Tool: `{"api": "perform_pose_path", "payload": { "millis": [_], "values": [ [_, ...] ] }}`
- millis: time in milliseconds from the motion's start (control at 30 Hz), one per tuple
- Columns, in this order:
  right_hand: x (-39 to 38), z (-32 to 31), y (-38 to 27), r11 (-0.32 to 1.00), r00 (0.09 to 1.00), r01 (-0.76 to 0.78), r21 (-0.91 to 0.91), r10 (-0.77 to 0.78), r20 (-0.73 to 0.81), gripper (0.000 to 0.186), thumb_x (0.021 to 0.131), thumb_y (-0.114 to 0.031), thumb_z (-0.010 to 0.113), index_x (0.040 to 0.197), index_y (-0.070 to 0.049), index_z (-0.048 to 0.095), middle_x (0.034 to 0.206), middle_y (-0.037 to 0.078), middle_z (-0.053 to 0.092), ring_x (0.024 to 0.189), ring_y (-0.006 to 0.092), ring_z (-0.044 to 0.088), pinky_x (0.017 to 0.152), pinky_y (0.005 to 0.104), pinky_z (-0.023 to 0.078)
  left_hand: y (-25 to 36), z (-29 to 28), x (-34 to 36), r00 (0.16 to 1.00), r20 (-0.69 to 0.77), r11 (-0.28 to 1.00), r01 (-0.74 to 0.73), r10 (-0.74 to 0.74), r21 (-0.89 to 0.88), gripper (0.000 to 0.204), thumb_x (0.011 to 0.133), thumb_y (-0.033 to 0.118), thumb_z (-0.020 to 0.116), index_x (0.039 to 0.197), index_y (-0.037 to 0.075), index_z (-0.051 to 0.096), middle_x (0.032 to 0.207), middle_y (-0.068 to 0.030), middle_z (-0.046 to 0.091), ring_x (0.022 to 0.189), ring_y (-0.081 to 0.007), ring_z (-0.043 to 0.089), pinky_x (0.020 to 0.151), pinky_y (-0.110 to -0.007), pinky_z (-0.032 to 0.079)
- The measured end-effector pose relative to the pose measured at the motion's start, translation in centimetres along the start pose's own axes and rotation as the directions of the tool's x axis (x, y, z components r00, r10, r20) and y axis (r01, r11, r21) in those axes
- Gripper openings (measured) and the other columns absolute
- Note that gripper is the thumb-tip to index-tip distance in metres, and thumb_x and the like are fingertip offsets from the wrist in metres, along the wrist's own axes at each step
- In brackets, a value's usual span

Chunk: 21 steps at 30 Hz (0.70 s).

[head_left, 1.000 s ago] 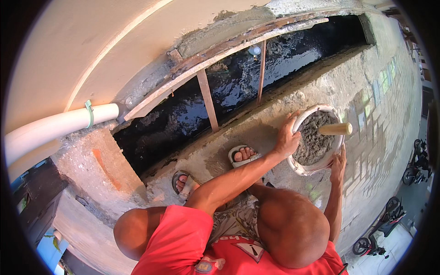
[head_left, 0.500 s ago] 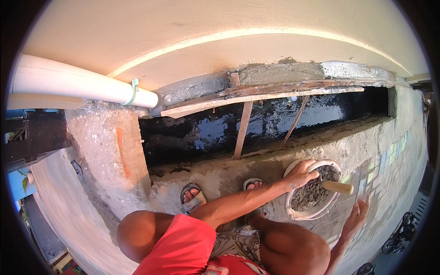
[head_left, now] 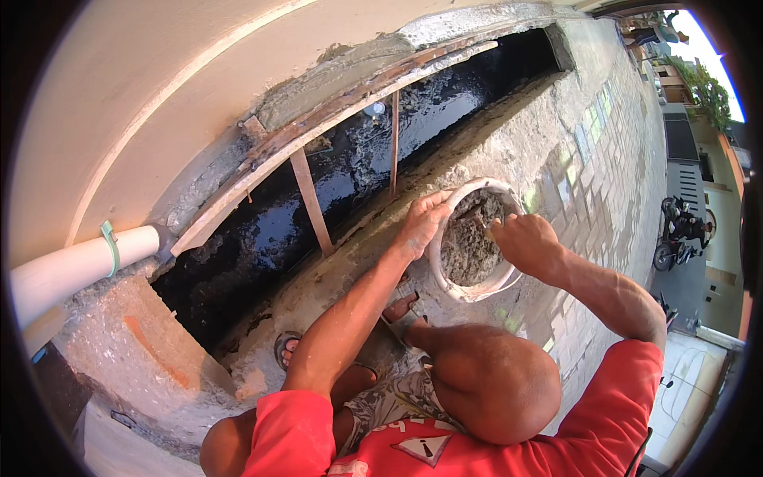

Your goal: The person scoops wet cement from a pile on the ground into a bucket, then carries the bucket and a trowel to a wall opening. They apply the cement into the gap between the wall and a wooden frame, smoothing it with the trowel.

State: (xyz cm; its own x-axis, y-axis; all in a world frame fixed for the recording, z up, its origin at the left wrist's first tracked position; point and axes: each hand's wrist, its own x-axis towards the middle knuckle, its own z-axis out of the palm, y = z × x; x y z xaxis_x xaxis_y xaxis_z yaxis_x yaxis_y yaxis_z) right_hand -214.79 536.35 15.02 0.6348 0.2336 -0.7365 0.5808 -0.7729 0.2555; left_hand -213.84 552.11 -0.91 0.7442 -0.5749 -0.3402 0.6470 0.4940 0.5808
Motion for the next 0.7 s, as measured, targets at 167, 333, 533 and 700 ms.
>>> {"api": "perform_pose_path", "payload": {
  "millis": [167,333,533,700],
  "values": [
    [-7.9,-4.6,0.7,0.968,0.985,-0.151,0.200,0.165,-0.055,0.019,0.085,-0.013,0.061,0.099,-0.001,0.057,0.081,0.015,0.065,0.078,0.0326,0.066,0.071,0.0433,0.052,-1.5,-0.9,0.6,1.000,-0.008,1.000,-0.008,0.008,0.003,0.036,0.087,0.006,0.048,0.119,-0.001,0.063,0.091,0.0000,0.065,0.076,-0.0055,0.056,0.069,-0.021,0.046],
    [-11.9,-2.7,3.5,0.770,0.908,-0.400,0.496,0.408,0.099,0.024,0.090,-0.017,0.053,0.105,0.001,0.056,0.084,0.022,0.063,0.089,0.0402,0.061,0.080,0.0478,0.046,-2.0,0.6,-0.3,0.995,-0.072,0.991,-0.072,0.064,-0.113,0.034,0.092,0.008,0.049,0.122,-0.002,0.060,0.105,-0.0018,0.064,0.092,-0.0071,0.055,0.086,-0.023,0.042],
    [-8.0,7.5,0.4,0.494,0.874,-0.375,0.784,0.471,0.121,0.038,0.093,-0.024,0.053,0.123,0.000,0.054,0.083,0.026,0.066,0.080,0.0429,0.065,0.073,0.0479,0.051,-3.1,1.8,-0.3,0.989,-0.116,0.987,-0.103,0.088,-0.126,0.032,0.093,0.010,0.051,0.121,-0.001,0.061,0.103,0.0015,0.062,0.090,-0.0044,0.052,0.082,-0.020,0.040],
    [-8.5,9.8,-3.1,0.633,0.906,-0.250,0.733,0.420,-0.053,0.037,0.094,-0.024,0.054,0.125,-0.004,0.050,0.083,0.022,0.064,0.074,0.0408,0.065,0.068,0.0470,0.053,-3.9,1.7,-0.1,0.983,-0.169,0.990,-0.093,0.074,-0.106,0.033,0.090,0.010,0.052,0.120,-0.001,0.063,0.098,0.0037,0.061,0.083,-0.0030,0.050,0.075,-0.018,0.038]
  ]
}}
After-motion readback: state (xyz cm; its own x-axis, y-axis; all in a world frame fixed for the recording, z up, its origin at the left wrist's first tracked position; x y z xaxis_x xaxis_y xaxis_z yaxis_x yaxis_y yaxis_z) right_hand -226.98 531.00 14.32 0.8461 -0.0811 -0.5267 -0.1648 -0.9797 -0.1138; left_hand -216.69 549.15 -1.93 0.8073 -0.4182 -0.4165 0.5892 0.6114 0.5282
